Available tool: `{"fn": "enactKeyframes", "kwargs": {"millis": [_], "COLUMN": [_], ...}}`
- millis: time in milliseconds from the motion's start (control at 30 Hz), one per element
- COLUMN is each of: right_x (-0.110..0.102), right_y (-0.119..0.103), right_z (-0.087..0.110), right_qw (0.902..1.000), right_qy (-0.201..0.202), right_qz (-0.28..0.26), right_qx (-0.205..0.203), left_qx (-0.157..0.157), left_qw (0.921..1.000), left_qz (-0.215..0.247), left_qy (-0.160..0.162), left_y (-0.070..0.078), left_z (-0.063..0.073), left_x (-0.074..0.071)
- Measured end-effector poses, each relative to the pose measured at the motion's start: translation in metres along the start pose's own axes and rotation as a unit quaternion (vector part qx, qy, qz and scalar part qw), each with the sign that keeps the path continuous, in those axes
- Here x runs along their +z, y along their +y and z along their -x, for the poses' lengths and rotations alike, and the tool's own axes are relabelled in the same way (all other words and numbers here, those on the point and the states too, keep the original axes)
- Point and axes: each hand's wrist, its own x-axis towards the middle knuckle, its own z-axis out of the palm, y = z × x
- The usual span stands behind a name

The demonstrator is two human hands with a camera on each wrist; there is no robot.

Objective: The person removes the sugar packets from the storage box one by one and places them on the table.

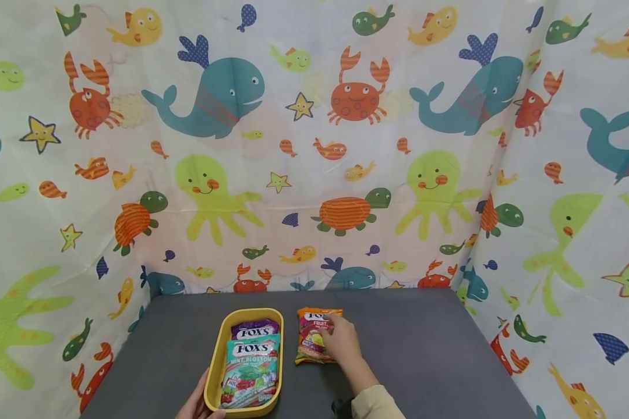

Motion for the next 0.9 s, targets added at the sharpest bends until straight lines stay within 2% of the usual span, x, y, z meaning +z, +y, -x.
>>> {"fn": "enactKeyframes", "kwargs": {"millis": [233, 467, 733, 900], "right_x": [0.006, 0.016, 0.019, 0.029], "right_y": [-0.019, -0.037, -0.061, -0.073], "right_z": [0.008, 0.018, 0.026, 0.029], "right_qw": [0.9990, 0.9957, 0.9932, 0.9884], "right_qy": [-0.013, -0.036, -0.060, -0.102], "right_qz": [-0.029, -0.056, -0.079, -0.091], "right_qx": [-0.032, -0.064, -0.060, -0.067], "left_qx": [-0.001, 0.003, 0.008, 0.005], "left_qw": [1.0000, 0.9991, 0.9986, 0.9969], "left_qz": [0.004, 0.037, 0.041, 0.053], "left_qy": [-0.003, -0.021, -0.031, -0.058], "left_y": [0.002, 0.001, 0.001, 0.001], "left_z": [0.001, 0.002, 0.000, -0.002], "left_x": [-0.001, -0.002, -0.002, -0.006]}}
